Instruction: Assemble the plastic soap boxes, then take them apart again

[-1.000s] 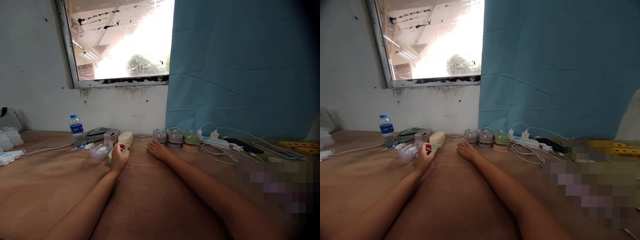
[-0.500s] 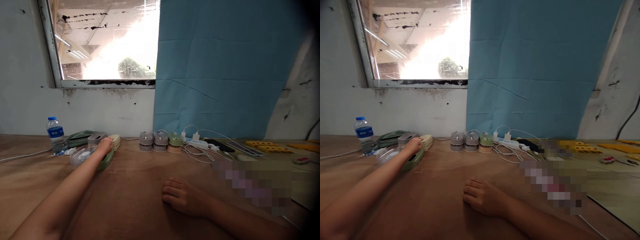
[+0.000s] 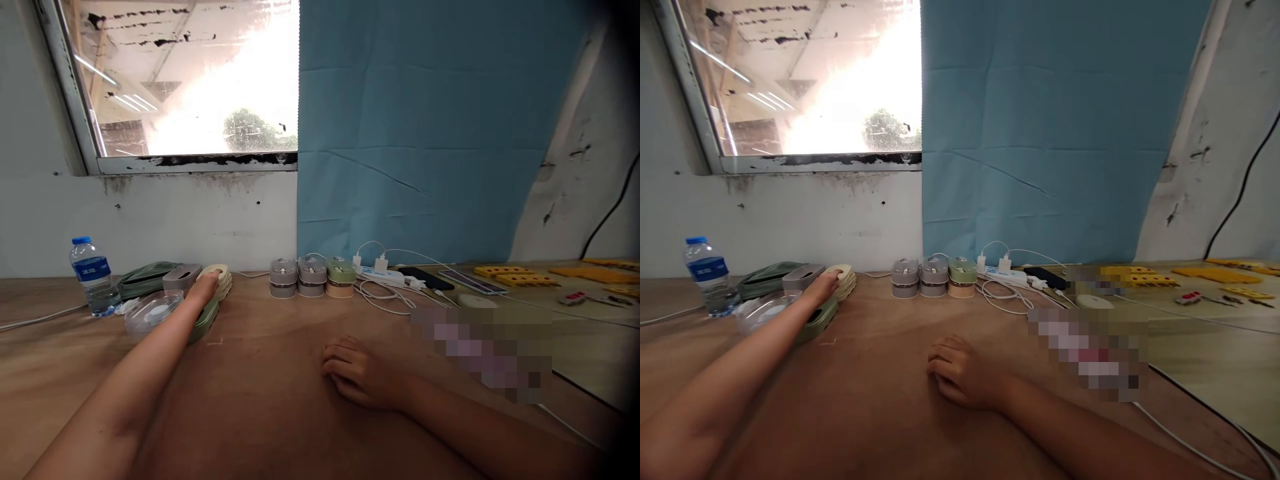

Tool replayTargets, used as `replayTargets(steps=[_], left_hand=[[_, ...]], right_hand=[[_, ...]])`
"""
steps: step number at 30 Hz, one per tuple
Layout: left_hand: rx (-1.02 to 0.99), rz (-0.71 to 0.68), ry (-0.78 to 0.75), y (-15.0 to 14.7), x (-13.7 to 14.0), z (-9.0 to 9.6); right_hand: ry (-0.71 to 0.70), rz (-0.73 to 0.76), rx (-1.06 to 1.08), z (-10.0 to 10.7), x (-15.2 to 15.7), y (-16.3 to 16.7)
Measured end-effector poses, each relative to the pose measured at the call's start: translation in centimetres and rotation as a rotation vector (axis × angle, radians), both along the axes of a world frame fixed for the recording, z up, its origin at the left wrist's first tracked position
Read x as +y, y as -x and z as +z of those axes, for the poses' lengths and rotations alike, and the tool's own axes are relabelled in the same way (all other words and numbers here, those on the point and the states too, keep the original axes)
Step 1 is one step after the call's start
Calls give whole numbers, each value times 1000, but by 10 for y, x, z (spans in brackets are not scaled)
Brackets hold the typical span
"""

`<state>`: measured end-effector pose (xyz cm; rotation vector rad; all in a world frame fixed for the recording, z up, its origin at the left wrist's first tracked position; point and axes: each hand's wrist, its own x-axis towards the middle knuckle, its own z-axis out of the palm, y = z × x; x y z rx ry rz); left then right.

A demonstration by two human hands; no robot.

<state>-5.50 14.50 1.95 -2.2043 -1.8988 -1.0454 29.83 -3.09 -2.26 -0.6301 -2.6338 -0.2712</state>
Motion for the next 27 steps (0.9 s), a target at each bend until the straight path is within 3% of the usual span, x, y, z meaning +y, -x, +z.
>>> replayTargets(steps=[5,7,9,13,16,19,22,24,27], left_hand=[[-13,-155,-66,-22,-47,16],[-117,-370,-38,-35,-81,16],[-196,-636,110,-49,-118,9],[-194,-808,307,-66,-169,-11],[-159,-843,260,-66,-175,-18],[-203,-758,84,-52,-160,-19],[-167,-388,-53,-25,-135,-25],[-88,-189,-57,-4,-121,-32],[-12,-66,85,20,-108,-41]], right_hand=[[-173,-21,17,-2,-2,-4],[-241,-37,35,-3,-2,-4],[-275,-53,47,-2,-3,-2],[-209,-40,27,2,-5,6],[-58,-53,6,6,-7,8],[82,-84,11,8,-7,7],[154,-95,35,7,-7,5],[168,-90,47,6,-7,4],[172,-80,49,5,-8,5]])
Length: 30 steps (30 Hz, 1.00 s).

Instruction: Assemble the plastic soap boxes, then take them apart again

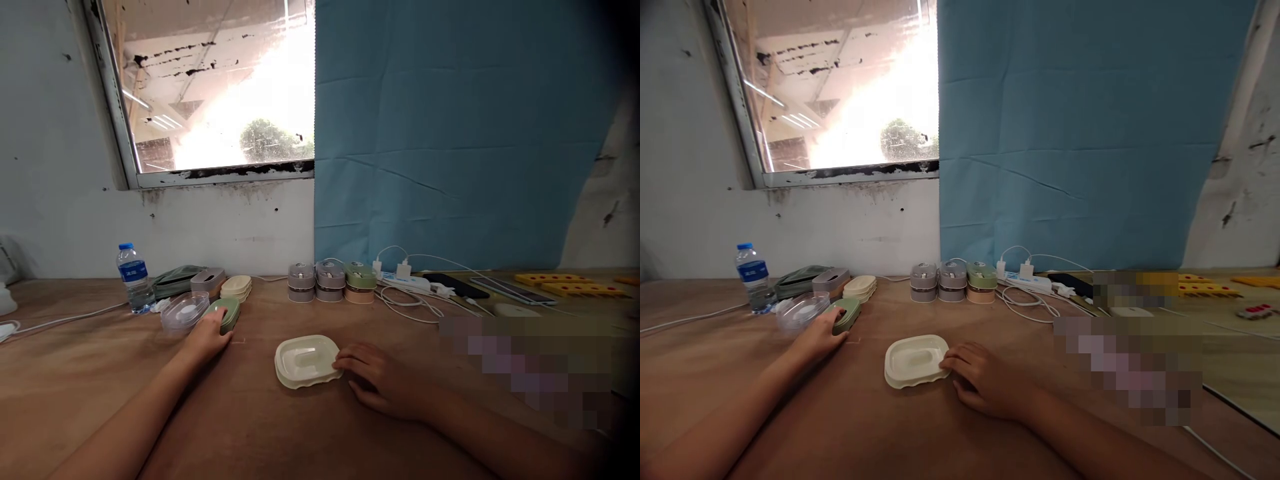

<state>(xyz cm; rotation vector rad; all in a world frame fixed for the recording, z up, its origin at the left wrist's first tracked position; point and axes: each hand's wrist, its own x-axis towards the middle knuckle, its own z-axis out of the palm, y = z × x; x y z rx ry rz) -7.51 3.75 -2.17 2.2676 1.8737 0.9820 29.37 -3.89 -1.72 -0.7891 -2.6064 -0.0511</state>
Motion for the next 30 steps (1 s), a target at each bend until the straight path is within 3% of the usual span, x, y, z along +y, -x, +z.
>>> replayTargets(steps=[3,6,10,13,15,21,30], left_hand=[[23,22,96,5,2,-2],[-81,-75,36,-11,-8,4],[-222,-395,-10,-48,-36,16],[-187,-672,26,-71,-54,17],[-129,-762,67,-80,-60,16],[-25,-812,119,-79,-62,14],[-7,-827,149,-83,-65,15]], right_hand=[[-16,9,-4,0,-1,1],[-51,10,21,1,-3,2],[-109,-68,126,1,-3,2],[-114,-125,152,2,-4,1],[-79,-134,132,2,-3,1],[31,-109,54,1,-3,2],[64,-109,80,2,-3,2]])
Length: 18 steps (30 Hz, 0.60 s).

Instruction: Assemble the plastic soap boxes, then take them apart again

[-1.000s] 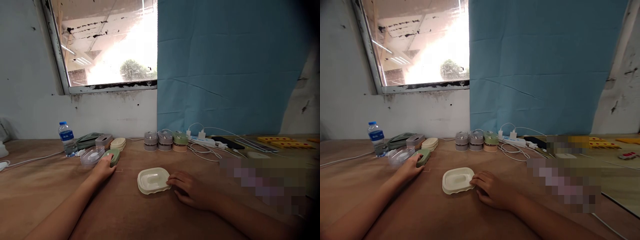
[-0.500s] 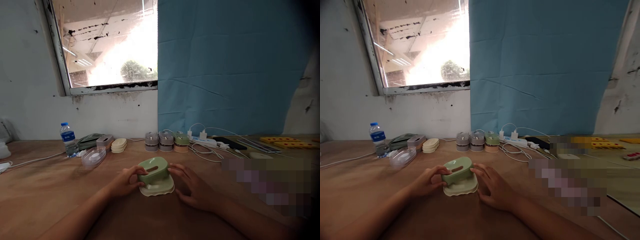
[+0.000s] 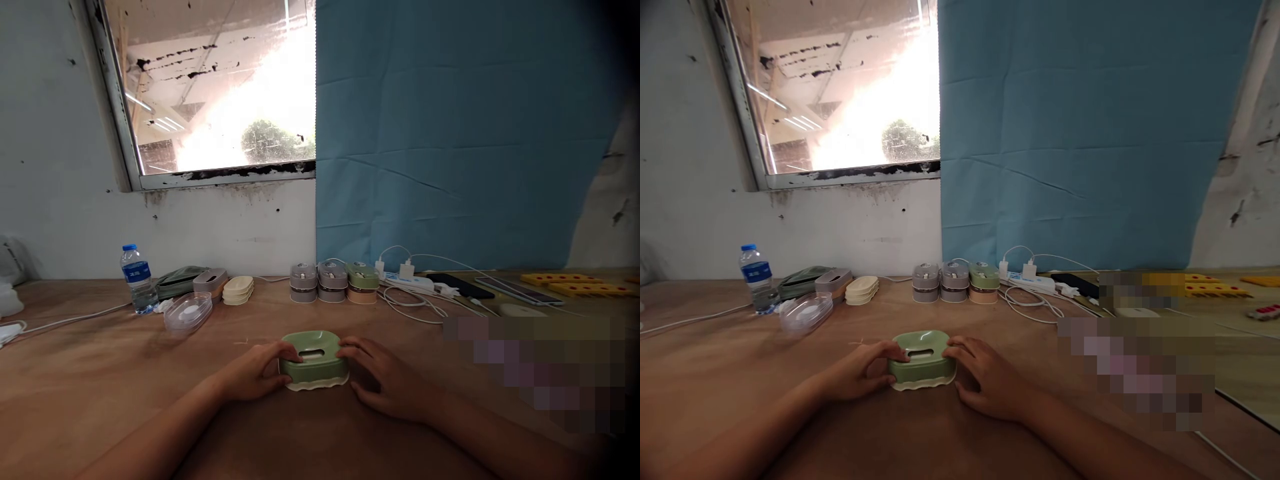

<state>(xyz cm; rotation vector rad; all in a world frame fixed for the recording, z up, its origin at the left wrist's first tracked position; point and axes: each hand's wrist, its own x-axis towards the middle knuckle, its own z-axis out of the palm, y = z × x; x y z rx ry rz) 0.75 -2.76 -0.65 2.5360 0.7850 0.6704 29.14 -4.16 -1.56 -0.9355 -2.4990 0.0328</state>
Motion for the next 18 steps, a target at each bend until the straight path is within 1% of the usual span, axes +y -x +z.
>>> replayTargets(steps=[7,11,13,14,15,16,18], left_hand=[[2,-4,-4,-2,2,-1],[59,-56,11,-2,1,1],[81,-72,-9,1,3,1],[80,-52,-41,5,6,1],[67,-3,-88,11,10,1],[37,81,-149,19,16,2],[-66,328,-281,43,30,5]], right_hand=[[-10,34,12,-3,5,-2],[-28,103,-29,-2,4,-2],[-29,120,-39,0,3,-2],[-30,121,-40,0,2,-1],[-33,120,-42,1,1,-2],[-37,120,-46,1,1,-2],[-44,118,-48,2,0,-2]])
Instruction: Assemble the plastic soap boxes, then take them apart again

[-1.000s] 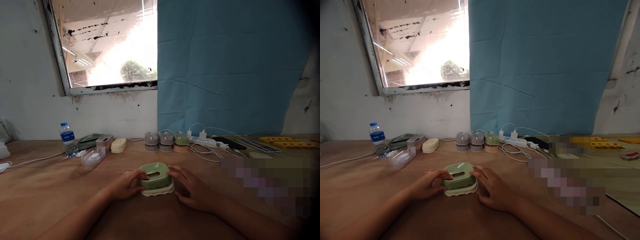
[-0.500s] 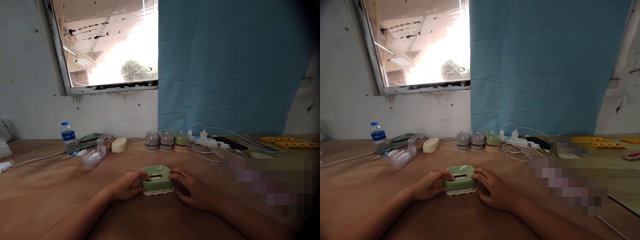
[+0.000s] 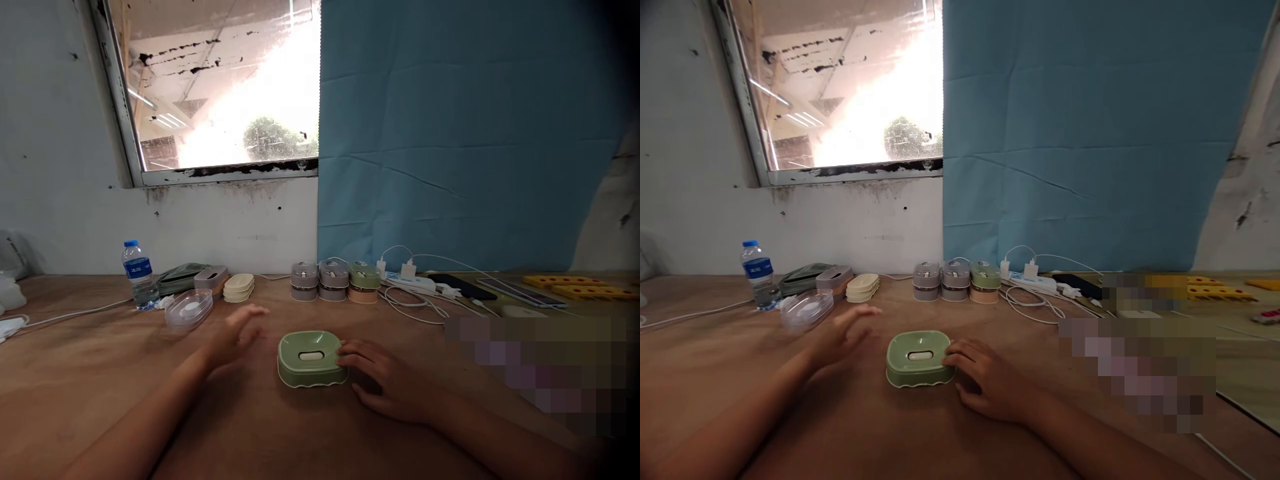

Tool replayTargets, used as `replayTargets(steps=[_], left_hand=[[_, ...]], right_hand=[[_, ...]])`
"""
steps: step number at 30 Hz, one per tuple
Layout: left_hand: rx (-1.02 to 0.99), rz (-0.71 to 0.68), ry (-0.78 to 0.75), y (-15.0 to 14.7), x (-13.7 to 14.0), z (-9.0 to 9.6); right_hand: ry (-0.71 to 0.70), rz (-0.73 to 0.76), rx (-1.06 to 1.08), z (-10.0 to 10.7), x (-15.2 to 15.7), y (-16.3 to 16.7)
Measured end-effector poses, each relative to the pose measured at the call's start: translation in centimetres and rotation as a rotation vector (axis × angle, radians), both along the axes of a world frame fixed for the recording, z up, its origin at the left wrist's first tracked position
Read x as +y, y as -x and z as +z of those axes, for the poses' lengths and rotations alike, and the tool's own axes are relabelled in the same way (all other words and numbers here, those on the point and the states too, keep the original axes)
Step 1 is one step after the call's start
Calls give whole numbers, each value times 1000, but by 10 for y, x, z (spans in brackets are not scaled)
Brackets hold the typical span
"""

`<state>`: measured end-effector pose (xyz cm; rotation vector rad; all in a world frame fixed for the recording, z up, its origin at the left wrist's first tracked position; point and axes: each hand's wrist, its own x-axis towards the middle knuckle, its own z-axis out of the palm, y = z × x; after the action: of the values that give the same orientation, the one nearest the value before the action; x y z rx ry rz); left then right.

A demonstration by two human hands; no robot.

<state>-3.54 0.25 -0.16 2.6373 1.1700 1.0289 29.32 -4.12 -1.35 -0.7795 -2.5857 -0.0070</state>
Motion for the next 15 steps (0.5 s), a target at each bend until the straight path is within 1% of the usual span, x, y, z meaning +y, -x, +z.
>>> replayTargets(steps=[2,3,4,5,6,7,9,11,13,15], left_hand=[[-94,243,-120,31,15,5],[-94,355,-164,47,21,8],[-74,475,-174,63,26,10],[-30,588,-128,78,30,12],[25,674,-56,91,32,13],[78,716,23,101,34,14],[138,730,154,116,35,13],[97,691,207,122,35,11],[-38,652,194,121,35,11],[-263,606,130,116,33,16]], right_hand=[[-10,2,10,0,0,0],[-13,5,16,1,1,0],[-16,8,22,1,1,1],[-17,10,25,1,1,1],[-17,11,26,1,1,1],[-15,10,26,1,2,2],[-12,10,27,0,1,2],[-10,7,26,0,1,2],[-12,3,18,0,1,2],[-16,-5,5,0,1,1]])
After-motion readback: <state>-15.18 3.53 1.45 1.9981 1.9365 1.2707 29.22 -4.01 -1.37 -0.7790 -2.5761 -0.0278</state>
